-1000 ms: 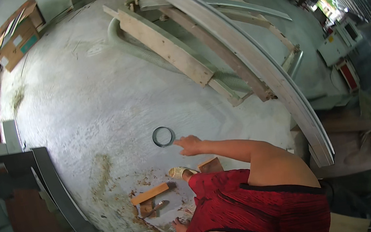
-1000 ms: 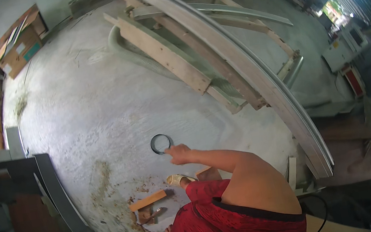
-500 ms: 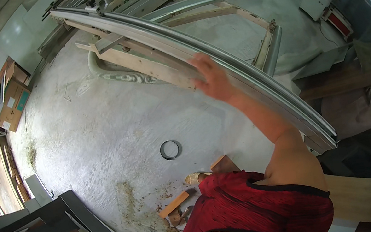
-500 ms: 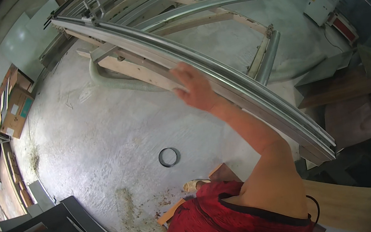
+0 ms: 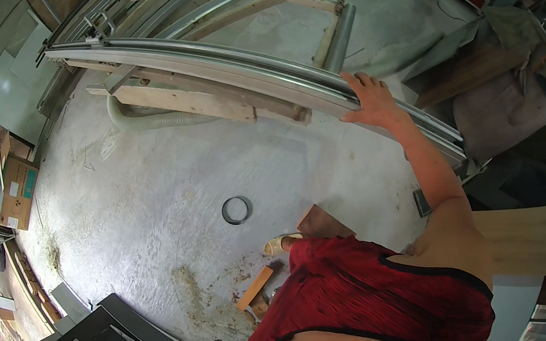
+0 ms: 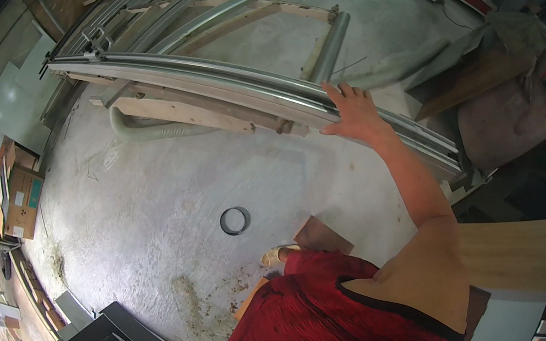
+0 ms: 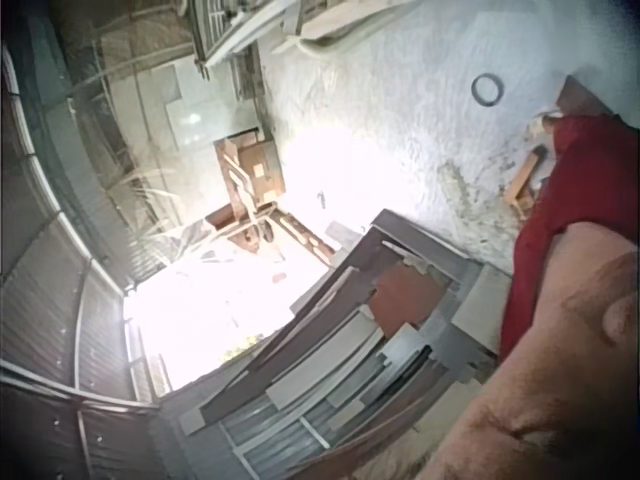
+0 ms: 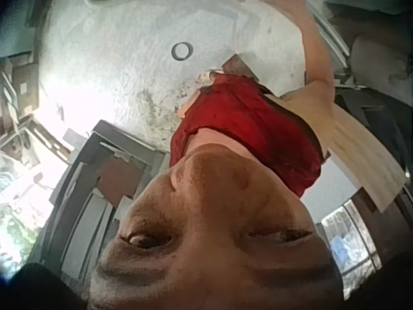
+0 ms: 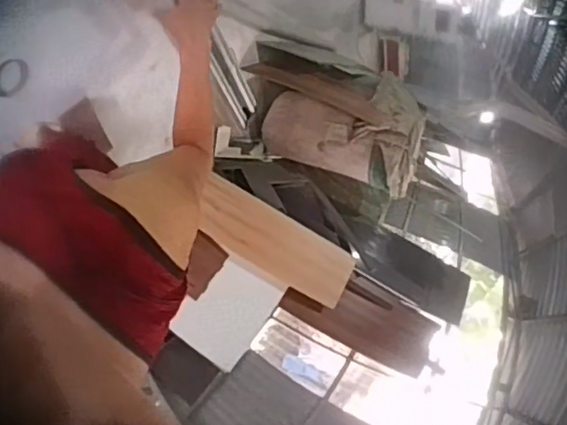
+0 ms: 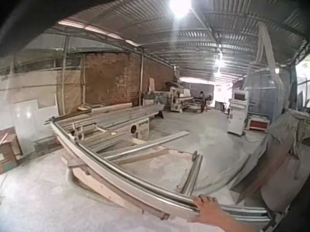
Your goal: Manually carving or shaping a piece of wood with a hand tool.
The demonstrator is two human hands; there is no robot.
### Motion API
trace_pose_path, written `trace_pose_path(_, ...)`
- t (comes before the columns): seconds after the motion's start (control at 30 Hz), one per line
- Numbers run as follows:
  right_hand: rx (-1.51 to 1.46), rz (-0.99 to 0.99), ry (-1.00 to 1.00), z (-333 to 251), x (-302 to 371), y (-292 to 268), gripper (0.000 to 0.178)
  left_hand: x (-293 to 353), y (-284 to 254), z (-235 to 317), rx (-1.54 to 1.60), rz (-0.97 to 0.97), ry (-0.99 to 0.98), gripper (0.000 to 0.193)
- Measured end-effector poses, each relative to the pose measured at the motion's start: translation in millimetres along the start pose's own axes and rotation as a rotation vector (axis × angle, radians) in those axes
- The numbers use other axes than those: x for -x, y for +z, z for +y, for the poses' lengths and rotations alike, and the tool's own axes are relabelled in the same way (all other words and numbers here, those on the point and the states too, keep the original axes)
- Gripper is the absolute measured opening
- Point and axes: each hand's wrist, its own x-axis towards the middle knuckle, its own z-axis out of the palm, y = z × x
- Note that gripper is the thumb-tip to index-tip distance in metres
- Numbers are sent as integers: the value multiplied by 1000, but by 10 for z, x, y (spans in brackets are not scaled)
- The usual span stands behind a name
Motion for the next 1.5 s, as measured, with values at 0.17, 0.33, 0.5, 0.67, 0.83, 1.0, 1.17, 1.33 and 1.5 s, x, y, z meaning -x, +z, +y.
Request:
trace_pose_path(0.17,-5,-89,133,434,289,119,97,482,172,-193,21,-21,-12,58)
trace_pose_path(0.33,23,-36,57,490,278,174,94,925,275,-421,48,-25,-48,58)
trace_pose_path(0.5,54,-66,54,507,267,147,93,1251,368,-579,71,-43,-62,58)
trace_pose_path(0.67,64,-99,38,497,268,139,95,1572,439,-730,70,-89,-73,57)
trace_pose_path(0.83,87,-74,38,498,237,179,93,1785,418,-865,52,-140,-77,57)
trace_pose_path(1.0,84,-122,82,512,210,202,94,1784,350,-856,53,-174,-63,57)
trace_pose_path(1.17,72,-116,85,493,210,223,94,1601,251,-714,84,-182,-42,57)
trace_pose_path(1.33,68,-115,83,481,230,202,93,1369,134,-515,130,-178,-26,57)
trace_pose_path(1.5,67,-141,97,463,243,157,94,1060,-89,-286,163,-171,-6,57)
